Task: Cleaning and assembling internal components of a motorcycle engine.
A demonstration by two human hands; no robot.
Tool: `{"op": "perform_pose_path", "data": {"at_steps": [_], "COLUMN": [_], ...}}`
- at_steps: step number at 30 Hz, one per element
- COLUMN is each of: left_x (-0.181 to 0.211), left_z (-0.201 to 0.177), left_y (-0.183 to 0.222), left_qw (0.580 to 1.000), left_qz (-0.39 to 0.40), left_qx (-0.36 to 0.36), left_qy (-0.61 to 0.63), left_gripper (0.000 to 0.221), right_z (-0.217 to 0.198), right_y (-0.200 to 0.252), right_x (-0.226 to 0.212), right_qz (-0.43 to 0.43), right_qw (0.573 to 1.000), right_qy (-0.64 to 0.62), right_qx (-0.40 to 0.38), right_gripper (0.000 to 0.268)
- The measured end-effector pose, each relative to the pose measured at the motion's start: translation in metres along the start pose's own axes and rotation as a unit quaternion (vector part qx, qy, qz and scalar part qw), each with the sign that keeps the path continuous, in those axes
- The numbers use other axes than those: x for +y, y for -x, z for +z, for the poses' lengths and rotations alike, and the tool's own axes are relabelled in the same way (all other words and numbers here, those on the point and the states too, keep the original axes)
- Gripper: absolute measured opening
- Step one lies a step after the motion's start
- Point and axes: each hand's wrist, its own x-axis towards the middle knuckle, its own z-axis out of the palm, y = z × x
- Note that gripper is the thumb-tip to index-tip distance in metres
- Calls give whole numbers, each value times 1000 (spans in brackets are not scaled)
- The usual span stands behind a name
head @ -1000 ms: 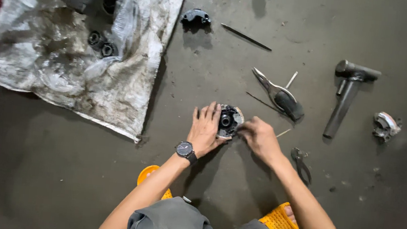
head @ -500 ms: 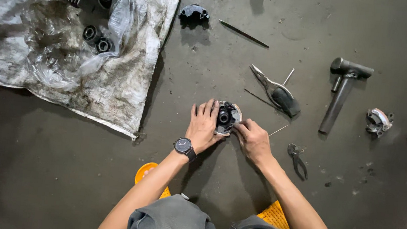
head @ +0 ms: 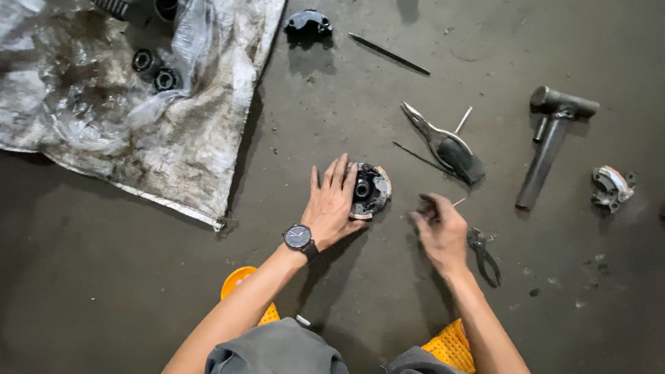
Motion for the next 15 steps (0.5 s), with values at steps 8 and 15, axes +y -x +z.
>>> {"op": "perform_pose_path", "data": {"at_steps": [8,15], "left_x": [9,11], "left_z": [-10,11], "left_y": [-16,28], "left_qw": [993,984], "left_qz": [100,-70], "left_qx": [-27,106], "left_qy": [-61,126], "left_gripper": [119,90], "right_z": [-23,11], "right_y": [27,12], "right_x": [30,7], "right_qz": [-10,10], "right_qw": [989,990], "right_qy": [118,134], "right_qx": [85,52], "right_gripper": [20,18]}}
